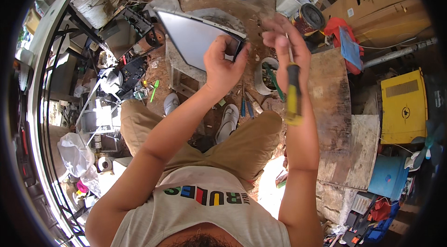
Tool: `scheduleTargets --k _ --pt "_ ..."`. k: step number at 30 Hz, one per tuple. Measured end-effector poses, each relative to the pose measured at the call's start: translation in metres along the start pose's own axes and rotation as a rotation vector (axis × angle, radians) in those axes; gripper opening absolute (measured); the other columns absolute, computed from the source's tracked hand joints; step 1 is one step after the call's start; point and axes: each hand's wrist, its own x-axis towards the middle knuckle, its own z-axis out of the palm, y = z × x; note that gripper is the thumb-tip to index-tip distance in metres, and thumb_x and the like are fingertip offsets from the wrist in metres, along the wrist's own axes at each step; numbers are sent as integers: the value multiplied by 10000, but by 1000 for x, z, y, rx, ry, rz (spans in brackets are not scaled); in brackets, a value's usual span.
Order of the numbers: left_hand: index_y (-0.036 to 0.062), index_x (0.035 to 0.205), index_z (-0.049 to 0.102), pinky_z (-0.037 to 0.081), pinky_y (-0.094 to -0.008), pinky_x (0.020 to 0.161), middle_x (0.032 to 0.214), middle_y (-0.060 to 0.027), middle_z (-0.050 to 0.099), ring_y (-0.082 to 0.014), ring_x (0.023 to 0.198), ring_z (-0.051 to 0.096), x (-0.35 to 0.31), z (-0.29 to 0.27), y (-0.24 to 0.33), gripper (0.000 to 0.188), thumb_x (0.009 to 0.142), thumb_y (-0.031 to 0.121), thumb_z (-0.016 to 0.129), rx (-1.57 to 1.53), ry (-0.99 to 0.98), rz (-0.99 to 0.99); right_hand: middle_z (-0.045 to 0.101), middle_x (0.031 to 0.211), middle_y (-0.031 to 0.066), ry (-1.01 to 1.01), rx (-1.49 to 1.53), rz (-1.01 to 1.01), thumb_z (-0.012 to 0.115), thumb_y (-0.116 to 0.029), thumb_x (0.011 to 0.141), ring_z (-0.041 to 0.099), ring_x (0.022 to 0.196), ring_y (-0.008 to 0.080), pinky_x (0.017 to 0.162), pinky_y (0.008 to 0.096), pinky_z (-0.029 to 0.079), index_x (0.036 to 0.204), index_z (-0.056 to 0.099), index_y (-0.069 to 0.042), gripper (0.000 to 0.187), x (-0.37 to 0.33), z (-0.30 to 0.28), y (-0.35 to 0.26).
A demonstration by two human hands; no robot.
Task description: The person disassembles a flat panel display using a screwdriver to pry off a metal frame and separate internal plastic and reflective layers.
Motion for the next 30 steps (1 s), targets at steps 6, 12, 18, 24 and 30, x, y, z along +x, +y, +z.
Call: scheduleTargets --k 6,12,18,24,30 --pt "83 819 566 476 -372 539 756 -74 598 -303 623 598 -11 35 -9 236 700 63 768 29 107 96 621 1050 112 34 -243 -128 567 -168 998 628 906 160 817 272 521 1184 637 34 283 -15 -10 -8" --pt "80 864 594 468 -366 538 757 -64 594 -294 620 590 -28 60 -21 247 678 55 755 75 90 149 654 1021 152 84 38 -129 663 6 907 661 930 195 815 291 533 1056 522 19 205 -27 -20 17" --pt "71 880 606 460 -360 525 736 -64 582 -286 596 582 -27 68 -30 251 678 48 753 83 82 155 704 949 165 113 -110 -199 722 10 856 691 875 208 765 295 552 960 531 2 217 -28 -30 41" --pt "67 891 612 458 -351 517 738 -63 585 -274 595 588 -22 69 -32 262 674 40 756 74 81 163 731 875 156 97 -316 -317 801 -38 778 725 781 226 651 305 570 811 568 -10 237 -15 -23 37" --pt "75 907 615 462 -350 517 742 -58 588 -274 600 589 -21 70 -35 279 662 41 744 81 99 200 728 878 149 75 -401 -343 803 -39 766 723 776 248 663 314 567 794 585 -10 222 -16 -19 36"
